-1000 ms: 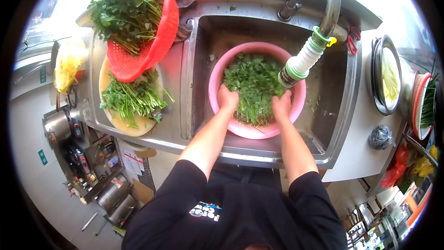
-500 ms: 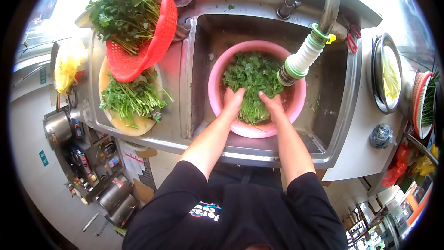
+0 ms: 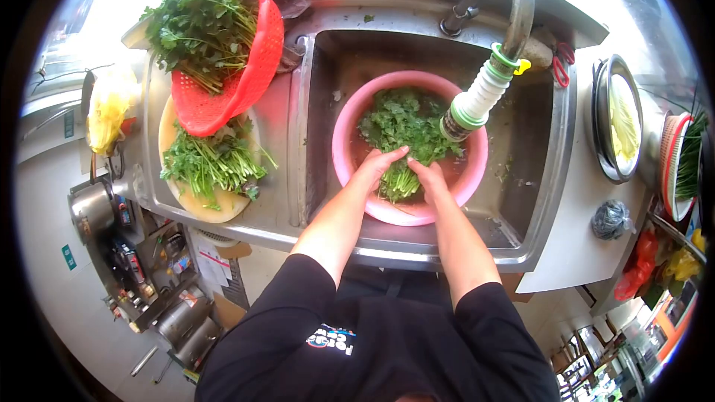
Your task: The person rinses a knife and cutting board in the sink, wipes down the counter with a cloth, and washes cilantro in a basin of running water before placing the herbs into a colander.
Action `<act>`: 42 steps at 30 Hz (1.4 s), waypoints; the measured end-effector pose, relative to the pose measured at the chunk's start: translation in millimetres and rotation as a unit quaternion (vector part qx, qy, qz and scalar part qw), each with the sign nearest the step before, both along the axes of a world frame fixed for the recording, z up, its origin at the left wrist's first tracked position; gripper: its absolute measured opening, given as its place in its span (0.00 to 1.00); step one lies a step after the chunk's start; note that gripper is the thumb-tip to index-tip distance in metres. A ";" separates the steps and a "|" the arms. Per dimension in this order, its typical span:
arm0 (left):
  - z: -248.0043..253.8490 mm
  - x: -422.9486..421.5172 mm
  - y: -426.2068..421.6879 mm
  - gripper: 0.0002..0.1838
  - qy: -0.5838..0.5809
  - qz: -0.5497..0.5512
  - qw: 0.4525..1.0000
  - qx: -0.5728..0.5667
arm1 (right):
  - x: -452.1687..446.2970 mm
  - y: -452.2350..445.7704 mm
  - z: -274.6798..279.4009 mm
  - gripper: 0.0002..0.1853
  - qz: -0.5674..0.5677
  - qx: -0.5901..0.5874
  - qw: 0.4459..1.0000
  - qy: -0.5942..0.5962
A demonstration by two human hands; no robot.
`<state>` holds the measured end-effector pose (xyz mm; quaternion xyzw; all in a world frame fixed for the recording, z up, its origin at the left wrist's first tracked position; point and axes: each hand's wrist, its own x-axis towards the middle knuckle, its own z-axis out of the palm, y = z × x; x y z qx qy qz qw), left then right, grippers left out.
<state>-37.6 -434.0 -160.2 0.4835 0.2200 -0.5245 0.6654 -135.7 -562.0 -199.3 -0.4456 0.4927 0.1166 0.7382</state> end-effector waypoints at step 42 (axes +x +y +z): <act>60.8 -34.0 -21.9 0.09 -0.108 0.104 0.986 0.075 | 11.7 14.7 84.9 0.17 0.041 -0.178 0.982 -0.052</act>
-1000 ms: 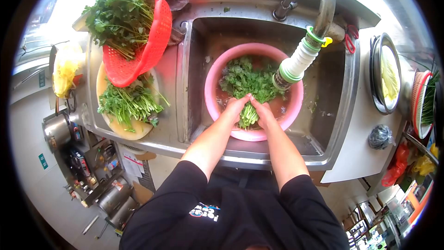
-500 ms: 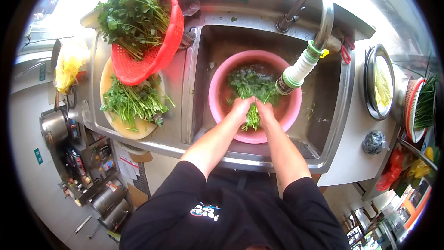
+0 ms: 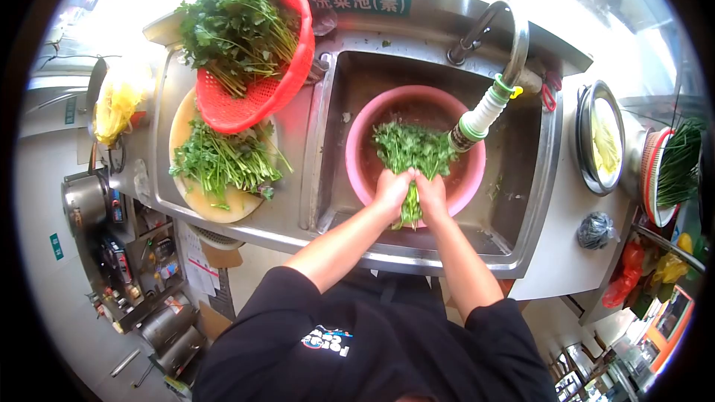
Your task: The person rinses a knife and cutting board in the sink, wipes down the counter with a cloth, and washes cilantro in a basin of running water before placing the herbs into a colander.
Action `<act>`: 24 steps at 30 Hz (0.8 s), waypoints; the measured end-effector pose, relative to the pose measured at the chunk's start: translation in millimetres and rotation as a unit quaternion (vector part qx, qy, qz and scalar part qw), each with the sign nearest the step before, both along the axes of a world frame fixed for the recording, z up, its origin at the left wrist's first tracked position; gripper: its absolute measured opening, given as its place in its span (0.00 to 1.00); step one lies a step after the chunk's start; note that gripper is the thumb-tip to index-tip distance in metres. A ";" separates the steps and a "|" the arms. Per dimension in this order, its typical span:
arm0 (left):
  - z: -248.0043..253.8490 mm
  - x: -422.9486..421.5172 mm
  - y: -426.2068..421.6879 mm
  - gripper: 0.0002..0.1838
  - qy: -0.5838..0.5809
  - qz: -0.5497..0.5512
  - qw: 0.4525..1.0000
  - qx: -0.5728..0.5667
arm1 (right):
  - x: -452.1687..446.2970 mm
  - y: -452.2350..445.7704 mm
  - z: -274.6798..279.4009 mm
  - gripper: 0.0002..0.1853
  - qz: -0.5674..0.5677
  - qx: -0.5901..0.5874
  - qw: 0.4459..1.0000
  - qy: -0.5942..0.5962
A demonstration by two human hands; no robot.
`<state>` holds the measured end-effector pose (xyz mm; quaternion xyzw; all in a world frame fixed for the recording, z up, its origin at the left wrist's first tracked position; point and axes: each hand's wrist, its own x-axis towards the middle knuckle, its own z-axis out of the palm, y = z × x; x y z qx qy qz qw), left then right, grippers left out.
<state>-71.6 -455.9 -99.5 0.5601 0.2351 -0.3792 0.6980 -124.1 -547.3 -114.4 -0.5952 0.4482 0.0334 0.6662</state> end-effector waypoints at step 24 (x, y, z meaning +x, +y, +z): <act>90.6 -15.0 52.5 0.11 0.014 -0.072 0.996 -0.049 | -28.5 48.2 94.3 0.15 -0.002 0.053 0.996 -0.068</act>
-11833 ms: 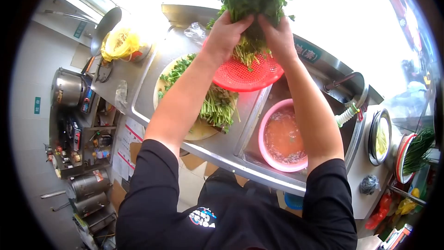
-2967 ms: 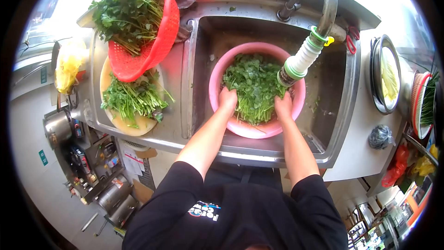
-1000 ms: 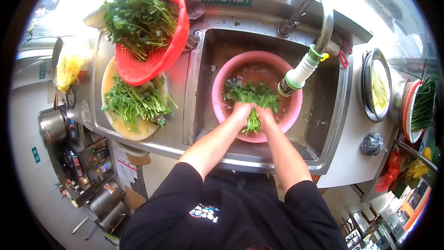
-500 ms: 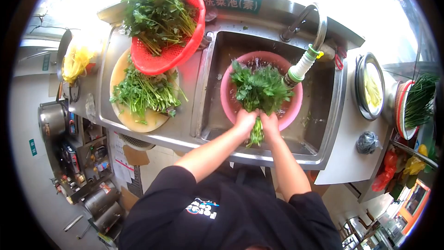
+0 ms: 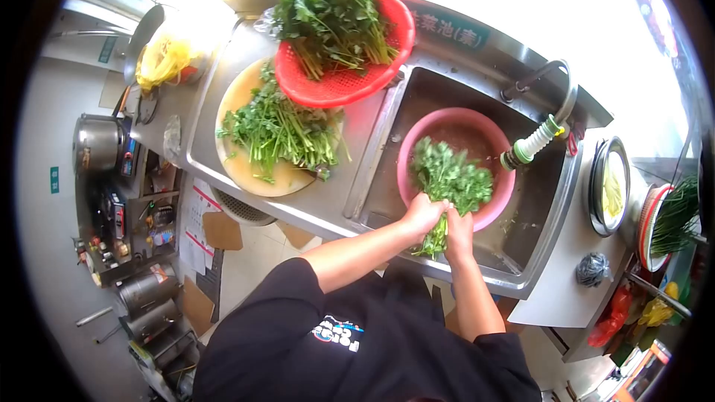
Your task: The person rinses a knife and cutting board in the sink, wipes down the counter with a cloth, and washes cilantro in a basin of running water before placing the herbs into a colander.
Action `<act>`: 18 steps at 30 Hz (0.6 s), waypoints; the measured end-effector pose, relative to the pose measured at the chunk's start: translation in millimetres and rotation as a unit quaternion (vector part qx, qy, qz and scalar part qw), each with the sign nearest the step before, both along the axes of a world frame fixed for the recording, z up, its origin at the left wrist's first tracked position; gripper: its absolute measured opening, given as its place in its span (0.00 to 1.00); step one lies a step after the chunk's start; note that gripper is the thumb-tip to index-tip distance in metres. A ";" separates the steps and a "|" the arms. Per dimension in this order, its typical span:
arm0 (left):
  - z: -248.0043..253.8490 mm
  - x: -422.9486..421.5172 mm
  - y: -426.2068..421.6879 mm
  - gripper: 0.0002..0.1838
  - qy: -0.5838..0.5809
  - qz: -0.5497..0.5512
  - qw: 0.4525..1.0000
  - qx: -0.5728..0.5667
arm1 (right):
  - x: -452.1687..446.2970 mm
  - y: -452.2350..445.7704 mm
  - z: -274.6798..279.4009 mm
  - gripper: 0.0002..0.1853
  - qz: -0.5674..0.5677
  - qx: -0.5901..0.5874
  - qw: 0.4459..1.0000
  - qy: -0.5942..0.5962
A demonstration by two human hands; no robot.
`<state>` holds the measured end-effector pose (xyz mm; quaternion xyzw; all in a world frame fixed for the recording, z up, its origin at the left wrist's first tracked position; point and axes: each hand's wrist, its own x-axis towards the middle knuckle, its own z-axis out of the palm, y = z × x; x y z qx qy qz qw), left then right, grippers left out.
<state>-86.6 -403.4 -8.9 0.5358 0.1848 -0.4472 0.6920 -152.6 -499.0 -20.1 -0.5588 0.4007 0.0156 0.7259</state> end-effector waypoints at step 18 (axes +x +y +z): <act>132.3 291.6 181.1 0.23 -0.337 0.161 0.916 -0.149 | 351.6 97.5 138.2 0.21 0.230 -0.089 0.897 -0.366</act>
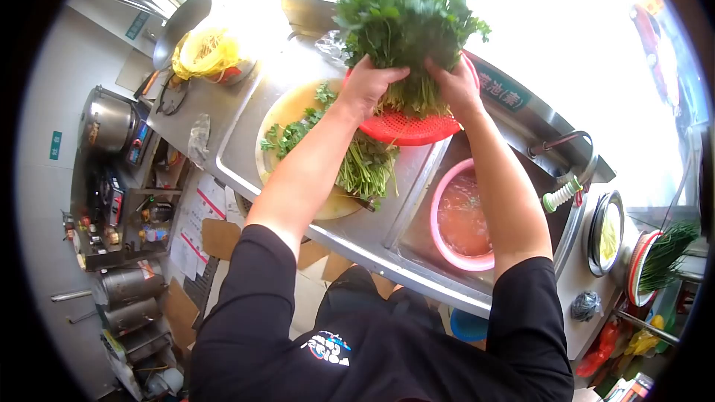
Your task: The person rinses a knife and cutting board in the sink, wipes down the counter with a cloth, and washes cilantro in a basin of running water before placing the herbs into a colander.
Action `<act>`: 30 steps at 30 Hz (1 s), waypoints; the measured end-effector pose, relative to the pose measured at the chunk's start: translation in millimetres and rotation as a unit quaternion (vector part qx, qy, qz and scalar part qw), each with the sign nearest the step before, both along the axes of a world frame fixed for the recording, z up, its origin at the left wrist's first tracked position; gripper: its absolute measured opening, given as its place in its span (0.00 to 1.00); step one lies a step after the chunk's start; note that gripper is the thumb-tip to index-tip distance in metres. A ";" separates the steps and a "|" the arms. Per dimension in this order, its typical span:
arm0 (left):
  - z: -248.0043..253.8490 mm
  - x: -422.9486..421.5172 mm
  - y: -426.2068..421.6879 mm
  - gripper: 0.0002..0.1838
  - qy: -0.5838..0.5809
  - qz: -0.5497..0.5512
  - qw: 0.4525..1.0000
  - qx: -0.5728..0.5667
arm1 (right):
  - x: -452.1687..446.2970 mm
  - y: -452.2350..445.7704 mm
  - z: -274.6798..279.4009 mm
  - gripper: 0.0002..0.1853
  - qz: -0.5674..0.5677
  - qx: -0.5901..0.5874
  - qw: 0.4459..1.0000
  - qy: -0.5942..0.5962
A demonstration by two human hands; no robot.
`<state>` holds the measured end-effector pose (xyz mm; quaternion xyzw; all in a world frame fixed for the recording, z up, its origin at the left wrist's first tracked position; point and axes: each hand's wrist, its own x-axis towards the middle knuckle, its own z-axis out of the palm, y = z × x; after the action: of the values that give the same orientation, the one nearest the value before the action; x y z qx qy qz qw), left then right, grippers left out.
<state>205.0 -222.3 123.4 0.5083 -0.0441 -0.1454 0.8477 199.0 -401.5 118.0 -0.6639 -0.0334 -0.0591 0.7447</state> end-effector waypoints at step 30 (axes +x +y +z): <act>-125.7 -126.5 206.6 0.46 0.139 0.229 0.818 0.509 | -153.1 106.8 -100.7 0.44 0.008 -0.468 0.876 0.117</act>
<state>78.5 -15.7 -2.3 0.8375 0.2717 -0.0178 0.4737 45.9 -294.8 17.3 -0.9365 0.0251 0.0477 0.3465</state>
